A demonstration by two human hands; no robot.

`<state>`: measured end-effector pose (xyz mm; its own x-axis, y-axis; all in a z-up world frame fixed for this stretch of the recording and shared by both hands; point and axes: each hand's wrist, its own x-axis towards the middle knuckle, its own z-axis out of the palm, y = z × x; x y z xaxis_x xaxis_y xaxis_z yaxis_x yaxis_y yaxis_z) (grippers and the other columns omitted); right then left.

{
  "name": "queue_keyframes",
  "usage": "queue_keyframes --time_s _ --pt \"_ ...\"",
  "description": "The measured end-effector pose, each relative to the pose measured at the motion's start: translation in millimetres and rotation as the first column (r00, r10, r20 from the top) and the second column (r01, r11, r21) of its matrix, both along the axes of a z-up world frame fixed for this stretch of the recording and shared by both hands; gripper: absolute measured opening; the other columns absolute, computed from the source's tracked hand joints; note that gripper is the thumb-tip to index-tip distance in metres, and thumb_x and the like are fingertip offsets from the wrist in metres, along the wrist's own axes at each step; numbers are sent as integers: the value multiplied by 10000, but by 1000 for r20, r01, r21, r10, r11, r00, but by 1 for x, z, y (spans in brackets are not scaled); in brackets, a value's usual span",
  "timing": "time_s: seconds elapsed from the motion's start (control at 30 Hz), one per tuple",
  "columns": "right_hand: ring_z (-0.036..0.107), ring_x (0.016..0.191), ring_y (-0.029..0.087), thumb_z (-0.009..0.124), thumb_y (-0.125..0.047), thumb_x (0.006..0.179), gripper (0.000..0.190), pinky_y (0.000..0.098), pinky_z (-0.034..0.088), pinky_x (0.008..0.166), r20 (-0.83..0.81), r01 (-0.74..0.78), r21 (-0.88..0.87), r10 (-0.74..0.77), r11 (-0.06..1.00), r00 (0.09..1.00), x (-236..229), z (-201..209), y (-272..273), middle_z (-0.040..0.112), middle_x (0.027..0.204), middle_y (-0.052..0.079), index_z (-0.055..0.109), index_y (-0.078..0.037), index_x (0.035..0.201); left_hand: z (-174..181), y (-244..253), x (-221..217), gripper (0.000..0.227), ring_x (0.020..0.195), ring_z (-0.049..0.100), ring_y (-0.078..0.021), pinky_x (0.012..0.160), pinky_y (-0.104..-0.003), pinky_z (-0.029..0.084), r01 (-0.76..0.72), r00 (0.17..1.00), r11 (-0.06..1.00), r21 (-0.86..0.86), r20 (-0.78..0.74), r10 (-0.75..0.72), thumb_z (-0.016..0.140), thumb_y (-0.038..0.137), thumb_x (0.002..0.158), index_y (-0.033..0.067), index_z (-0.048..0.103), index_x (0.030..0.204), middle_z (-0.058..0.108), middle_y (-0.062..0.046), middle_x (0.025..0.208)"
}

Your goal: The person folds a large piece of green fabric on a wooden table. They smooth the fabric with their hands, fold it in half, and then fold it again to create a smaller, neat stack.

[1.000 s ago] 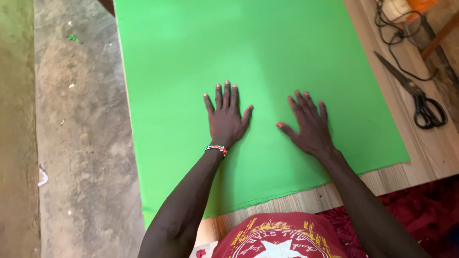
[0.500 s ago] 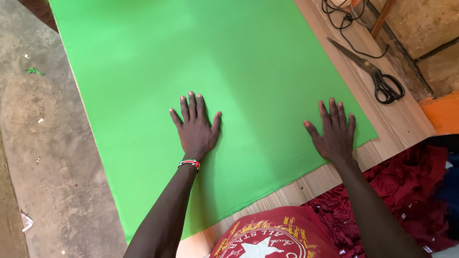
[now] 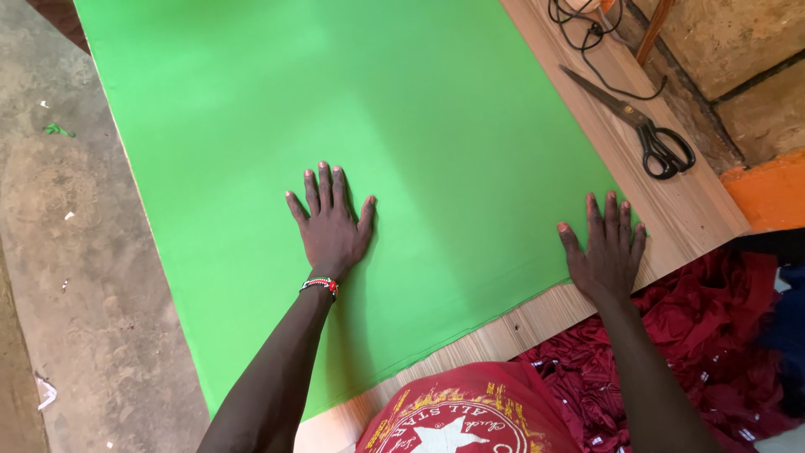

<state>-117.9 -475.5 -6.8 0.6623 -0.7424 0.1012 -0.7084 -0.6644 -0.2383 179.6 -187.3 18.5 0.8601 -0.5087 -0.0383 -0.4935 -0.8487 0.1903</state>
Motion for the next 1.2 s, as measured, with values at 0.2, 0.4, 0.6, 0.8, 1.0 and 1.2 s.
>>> queue_keyframes --time_s 0.2,0.4,0.6,0.8,1.0,1.2 --pt "262 1563 399 386 -663 1089 734 608 111 1257 87 1 -55 4 998 996 -4 -6 1 317 1701 192 416 -163 1626 -4 0 -1 776 1596 121 -322 1262 -640 -2 7 1000 1000 -21 27 -6 259 658 1063 123 297 1624 226 -112 1716" --pt "340 1515 463 457 -615 1102 706 614 194 1222 142 19 -229 14 973 990 -15 -27 -4 388 1651 269 490 -129 1612 -3 0 -1 773 1598 108 -314 1263 -633 -10 6 1000 1000 -8 20 -5 243 656 1064 129 282 1628 213 -108 1720" --pt "354 1488 511 519 -571 1098 681 627 246 1187 183 42 -284 11 958 983 -21 -26 -1 411 1602 339 533 -101 1591 -3 -1 -2 780 1601 94 -309 1264 -630 -16 0 1000 1000 12 16 0 235 663 1063 131 270 1632 200 -104 1724" --pt "350 1497 494 554 -579 1074 677 622 225 1192 224 65 -239 -10 969 974 -19 -26 -2 425 1602 326 551 -124 1576 -3 -1 1 788 1603 87 -314 1260 -643 -20 10 1000 1000 23 4 -10 226 667 1059 132 251 1637 182 -111 1726" --pt "409 1467 484 622 -523 1071 632 613 261 1165 244 53 -305 24 951 969 -21 -29 -2 486 1569 325 606 -104 1543 0 3 -17 769 1593 158 -329 1256 -646 23 75 996 997 -26 44 -74 289 628 1065 101 301 1625 236 -141 1713" --pt "244 1540 422 474 -560 1080 695 620 189 1175 191 47 -104 -26 994 981 -17 0 7 320 1671 270 509 -88 1590 -14 31 -81 789 1586 186 -305 1261 -607 40 410 898 904 -119 226 -377 251 630 1056 78 290 1619 245 -148 1699"
